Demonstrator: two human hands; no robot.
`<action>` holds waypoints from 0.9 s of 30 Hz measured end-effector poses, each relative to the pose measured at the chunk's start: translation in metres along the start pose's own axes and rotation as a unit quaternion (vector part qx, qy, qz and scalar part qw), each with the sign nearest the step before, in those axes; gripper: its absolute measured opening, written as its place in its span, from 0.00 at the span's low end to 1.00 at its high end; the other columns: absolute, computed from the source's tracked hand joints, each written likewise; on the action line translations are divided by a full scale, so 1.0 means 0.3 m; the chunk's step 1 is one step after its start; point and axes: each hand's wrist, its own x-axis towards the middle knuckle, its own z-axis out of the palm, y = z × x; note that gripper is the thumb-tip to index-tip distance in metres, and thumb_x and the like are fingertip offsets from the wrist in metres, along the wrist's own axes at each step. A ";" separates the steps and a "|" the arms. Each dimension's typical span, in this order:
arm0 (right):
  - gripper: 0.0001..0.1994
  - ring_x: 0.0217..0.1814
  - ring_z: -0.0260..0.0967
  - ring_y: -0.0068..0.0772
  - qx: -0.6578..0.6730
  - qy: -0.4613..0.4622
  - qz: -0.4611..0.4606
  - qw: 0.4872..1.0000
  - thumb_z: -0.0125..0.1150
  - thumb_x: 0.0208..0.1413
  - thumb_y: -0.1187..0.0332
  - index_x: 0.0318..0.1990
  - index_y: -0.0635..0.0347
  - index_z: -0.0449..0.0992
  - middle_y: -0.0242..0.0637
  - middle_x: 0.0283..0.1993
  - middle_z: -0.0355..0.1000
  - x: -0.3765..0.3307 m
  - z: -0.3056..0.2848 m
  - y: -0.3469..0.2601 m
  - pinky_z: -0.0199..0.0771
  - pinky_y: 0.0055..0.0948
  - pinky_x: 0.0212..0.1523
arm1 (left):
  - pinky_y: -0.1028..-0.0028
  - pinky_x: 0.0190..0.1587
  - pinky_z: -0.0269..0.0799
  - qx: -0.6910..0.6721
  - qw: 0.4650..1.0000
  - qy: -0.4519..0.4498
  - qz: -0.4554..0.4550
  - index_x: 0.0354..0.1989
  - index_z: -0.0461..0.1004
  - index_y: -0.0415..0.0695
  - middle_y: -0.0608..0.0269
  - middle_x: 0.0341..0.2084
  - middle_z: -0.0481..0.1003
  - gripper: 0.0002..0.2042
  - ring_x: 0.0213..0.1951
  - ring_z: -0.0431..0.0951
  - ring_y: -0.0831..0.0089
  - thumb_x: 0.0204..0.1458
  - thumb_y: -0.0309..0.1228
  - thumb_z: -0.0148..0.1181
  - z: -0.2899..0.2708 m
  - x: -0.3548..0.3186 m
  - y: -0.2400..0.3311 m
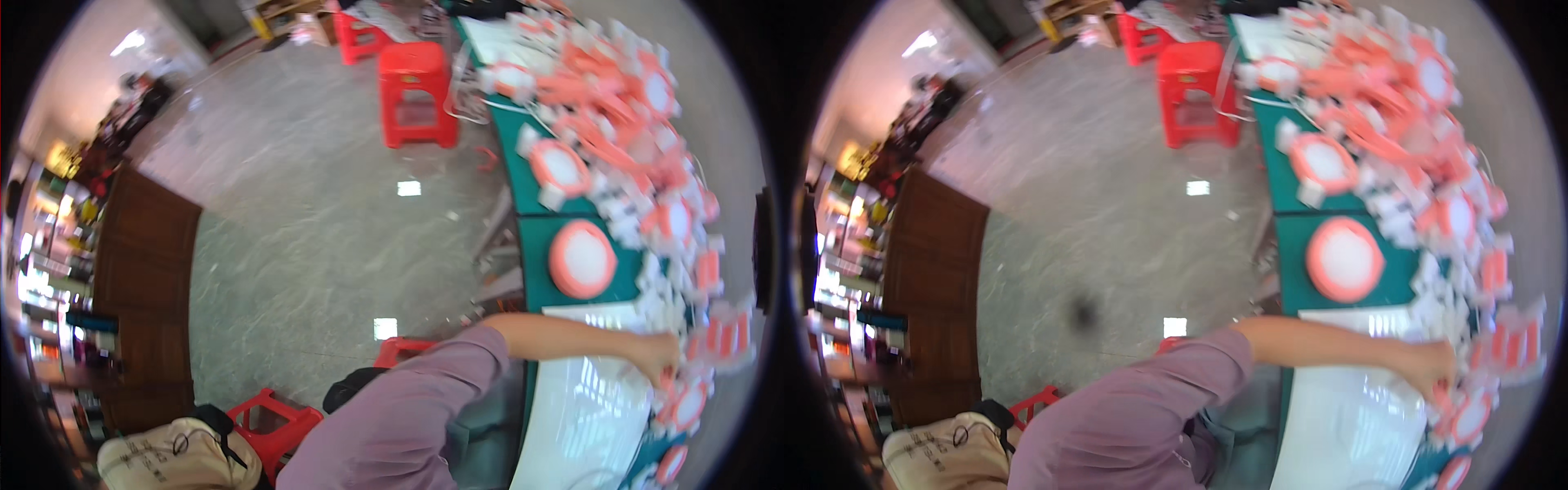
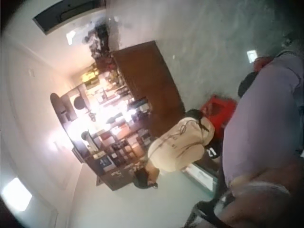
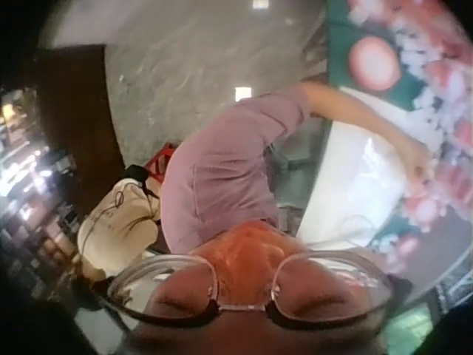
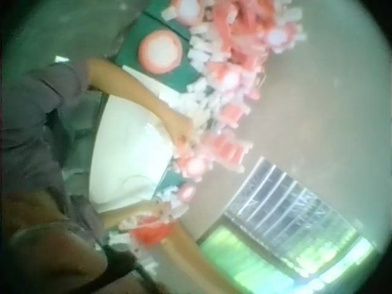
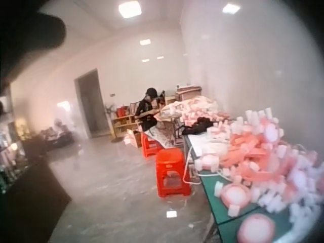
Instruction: The person assembles foam structures by applying adhesive with a hot glue gun and pressing foam pieces together by hand.
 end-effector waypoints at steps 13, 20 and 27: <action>0.20 0.26 0.58 0.16 -0.127 0.385 0.037 0.913 0.49 0.57 0.58 0.53 0.59 0.66 0.31 0.36 0.67 -0.411 -0.457 0.385 0.56 0.16 0.17 | 0.72 0.33 0.65 0.092 0.993 -0.074 0.008 0.27 0.77 0.43 0.61 0.22 0.75 0.10 0.27 0.74 0.70 0.34 0.31 0.66 -0.121 -0.021 0.064; 0.14 0.24 0.61 0.18 -0.104 0.412 0.108 0.899 0.57 0.52 0.64 0.42 0.65 0.71 0.30 0.25 0.66 -0.327 -0.439 0.434 0.60 0.21 0.20 | 0.72 0.33 0.62 0.103 0.989 -0.098 -0.046 0.28 0.76 0.41 0.62 0.19 0.72 0.10 0.25 0.71 0.69 0.33 0.27 0.66 -0.143 0.013 0.155; 0.18 0.27 0.61 0.22 -0.215 0.406 0.097 0.883 0.60 0.50 0.58 0.35 0.69 0.72 0.34 0.26 0.68 -0.240 -0.413 0.440 0.62 0.28 0.27 | 0.73 0.34 0.61 0.105 0.988 -0.103 -0.047 0.28 0.76 0.41 0.63 0.19 0.72 0.10 0.26 0.71 0.69 0.34 0.27 0.65 -0.130 0.008 0.149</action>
